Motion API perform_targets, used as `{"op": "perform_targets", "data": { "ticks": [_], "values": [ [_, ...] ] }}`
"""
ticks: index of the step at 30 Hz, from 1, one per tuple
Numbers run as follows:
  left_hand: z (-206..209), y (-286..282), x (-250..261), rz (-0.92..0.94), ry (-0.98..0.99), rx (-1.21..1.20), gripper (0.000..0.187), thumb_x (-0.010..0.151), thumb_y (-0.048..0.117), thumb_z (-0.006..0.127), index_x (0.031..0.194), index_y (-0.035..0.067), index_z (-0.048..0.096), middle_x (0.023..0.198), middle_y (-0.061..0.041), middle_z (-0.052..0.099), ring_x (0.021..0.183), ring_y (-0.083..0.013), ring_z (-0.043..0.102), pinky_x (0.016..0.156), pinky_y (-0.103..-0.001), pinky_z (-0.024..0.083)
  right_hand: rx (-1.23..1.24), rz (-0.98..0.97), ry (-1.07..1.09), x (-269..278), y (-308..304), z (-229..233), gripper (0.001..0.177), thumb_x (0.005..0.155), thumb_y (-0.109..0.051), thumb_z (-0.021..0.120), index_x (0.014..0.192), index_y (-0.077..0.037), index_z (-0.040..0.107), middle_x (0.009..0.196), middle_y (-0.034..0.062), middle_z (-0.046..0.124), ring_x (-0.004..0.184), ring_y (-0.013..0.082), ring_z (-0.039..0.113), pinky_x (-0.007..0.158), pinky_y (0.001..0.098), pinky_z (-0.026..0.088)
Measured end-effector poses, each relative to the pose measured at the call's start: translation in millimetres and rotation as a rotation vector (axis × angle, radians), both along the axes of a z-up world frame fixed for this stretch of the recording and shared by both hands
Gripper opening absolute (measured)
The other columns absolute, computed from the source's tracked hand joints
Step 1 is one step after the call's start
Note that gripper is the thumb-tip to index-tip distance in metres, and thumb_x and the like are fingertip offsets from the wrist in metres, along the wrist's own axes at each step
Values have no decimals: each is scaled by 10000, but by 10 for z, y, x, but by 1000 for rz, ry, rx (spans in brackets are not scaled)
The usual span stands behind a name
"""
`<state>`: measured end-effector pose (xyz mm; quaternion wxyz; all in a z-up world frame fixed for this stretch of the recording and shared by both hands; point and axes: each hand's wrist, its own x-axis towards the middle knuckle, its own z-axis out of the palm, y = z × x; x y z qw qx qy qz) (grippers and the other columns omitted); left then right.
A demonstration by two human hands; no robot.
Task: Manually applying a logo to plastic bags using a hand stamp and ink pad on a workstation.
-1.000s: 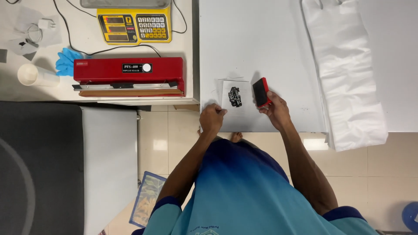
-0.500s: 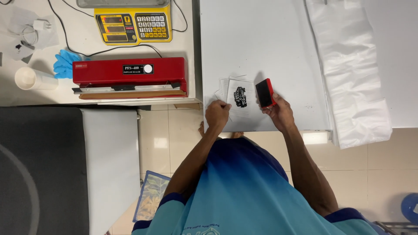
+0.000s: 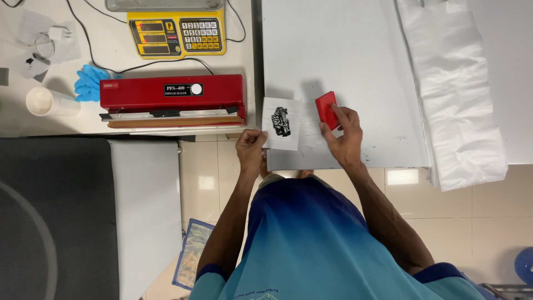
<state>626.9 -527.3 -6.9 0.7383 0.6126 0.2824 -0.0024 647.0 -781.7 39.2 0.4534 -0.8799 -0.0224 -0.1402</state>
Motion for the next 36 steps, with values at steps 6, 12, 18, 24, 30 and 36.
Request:
{"op": "perform_targets", "data": {
  "ticks": [6,12,18,24,30,36],
  "values": [
    [228,111,-79,85,92,-117,159,897,173,815,936,126,669,884,-11,642,870,-124,623,663,-303,590,-659,112,-78,25,127,-793,514,872,-349,839,1343,-187,710,1235,134,580,1140,330,565,871,462,503],
    [-62,-110,-58,-36,119,-777,80,950,120,656,989,148,592,940,-101,754,1108,-327,729,1032,-507,550,-673,103,5,23,141,-764,490,848,-341,844,1304,-197,738,1229,117,621,1152,340,560,863,471,490],
    [-509,-477,-50,-189,112,-780,268,867,-16,751,1134,3,755,1182,-157,760,1235,-328,663,1130,-484,488,-291,93,62,212,39,-751,452,801,-268,906,1217,-138,787,1095,155,720,960,355,687,708,392,595],
    [320,-469,-64,-296,219,-299,247,998,305,670,1182,149,724,1118,-67,787,1045,-190,761,1059,-404,536,971,-174,608,378,-406,-438,291,962,-294,746,1224,-167,740,1027,101,750,824,190,734,658,270,656],
    [-163,-420,-237,-351,-220,405,204,1038,266,685,1184,136,743,964,-130,785,891,-273,755,720,-353,603,1174,-123,629,132,-393,-2,222,1006,-360,692,1074,-149,710,944,78,739,828,222,774,681,312,654],
    [-85,-658,-22,-558,-143,757,333,1017,182,649,1324,88,556,1004,-193,759,908,-374,743,762,-501,597,1223,-10,648,35,-532,-253,381,999,-575,590,1048,-205,666,948,-5,750,856,136,764,795,302,606]
  ]
}}
